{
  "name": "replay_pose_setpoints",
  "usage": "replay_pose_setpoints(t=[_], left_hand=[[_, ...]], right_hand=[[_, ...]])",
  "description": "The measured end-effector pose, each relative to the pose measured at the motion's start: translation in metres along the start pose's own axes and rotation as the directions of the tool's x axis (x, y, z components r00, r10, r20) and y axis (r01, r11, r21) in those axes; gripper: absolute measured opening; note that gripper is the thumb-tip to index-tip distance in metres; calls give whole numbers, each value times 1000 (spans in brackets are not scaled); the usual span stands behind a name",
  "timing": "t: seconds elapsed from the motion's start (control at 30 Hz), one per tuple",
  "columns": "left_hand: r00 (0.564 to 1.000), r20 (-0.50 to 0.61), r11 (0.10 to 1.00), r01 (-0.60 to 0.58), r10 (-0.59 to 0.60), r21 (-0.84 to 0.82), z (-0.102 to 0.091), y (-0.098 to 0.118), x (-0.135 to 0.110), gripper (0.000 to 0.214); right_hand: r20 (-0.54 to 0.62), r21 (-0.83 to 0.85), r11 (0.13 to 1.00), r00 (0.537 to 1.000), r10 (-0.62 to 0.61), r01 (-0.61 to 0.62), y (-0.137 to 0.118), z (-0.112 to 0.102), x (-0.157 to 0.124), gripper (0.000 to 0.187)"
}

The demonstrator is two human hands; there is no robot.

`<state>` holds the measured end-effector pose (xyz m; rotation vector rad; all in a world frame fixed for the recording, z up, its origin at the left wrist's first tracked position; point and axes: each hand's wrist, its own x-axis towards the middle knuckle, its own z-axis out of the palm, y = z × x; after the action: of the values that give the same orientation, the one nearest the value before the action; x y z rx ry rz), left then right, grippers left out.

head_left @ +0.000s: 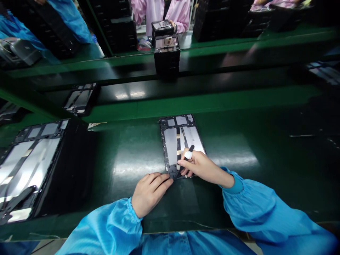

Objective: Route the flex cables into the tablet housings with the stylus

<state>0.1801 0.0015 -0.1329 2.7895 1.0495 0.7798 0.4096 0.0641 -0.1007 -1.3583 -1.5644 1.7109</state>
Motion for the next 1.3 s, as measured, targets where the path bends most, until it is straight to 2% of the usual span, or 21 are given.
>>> replay_pose_setpoints(t=[0.3, 0.43, 0.53, 0.67, 0.73, 0.97, 1.3], left_hand=[[993, 81, 972, -100, 85, 213, -9, 4, 5, 34], [990, 108, 974, -109, 89, 200, -10, 1, 7, 35], [991, 107, 981, -100, 83, 168, -8, -1, 7, 35], [992, 103, 987, -88, 75, 136, -6, -2, 6, 34], [993, 93, 990, -80, 70, 113, -5, -3, 5, 34], [997, 56, 994, -59, 54, 90, 0, -4, 3, 32], [990, 118, 978, -99, 78, 181, 0, -1, 7, 41]], right_hand=[[-14, -2, 1000, 1000, -11, 11, 3, 1, 0, 22], [-94, -13, 997, 993, -72, 71, 7, -8, -11, 22], [-161, -122, 983, 975, -156, 137, 13, -16, -23, 23], [-162, -254, 950, 960, -227, 181, 19, -18, -30, 22], [-152, -265, 945, 959, -238, 193, 21, -17, -29, 21], [-161, -79, 980, 968, -191, 180, 23, -15, -26, 24], [-169, -119, 983, 973, -157, 138, 21, -15, -26, 23]])
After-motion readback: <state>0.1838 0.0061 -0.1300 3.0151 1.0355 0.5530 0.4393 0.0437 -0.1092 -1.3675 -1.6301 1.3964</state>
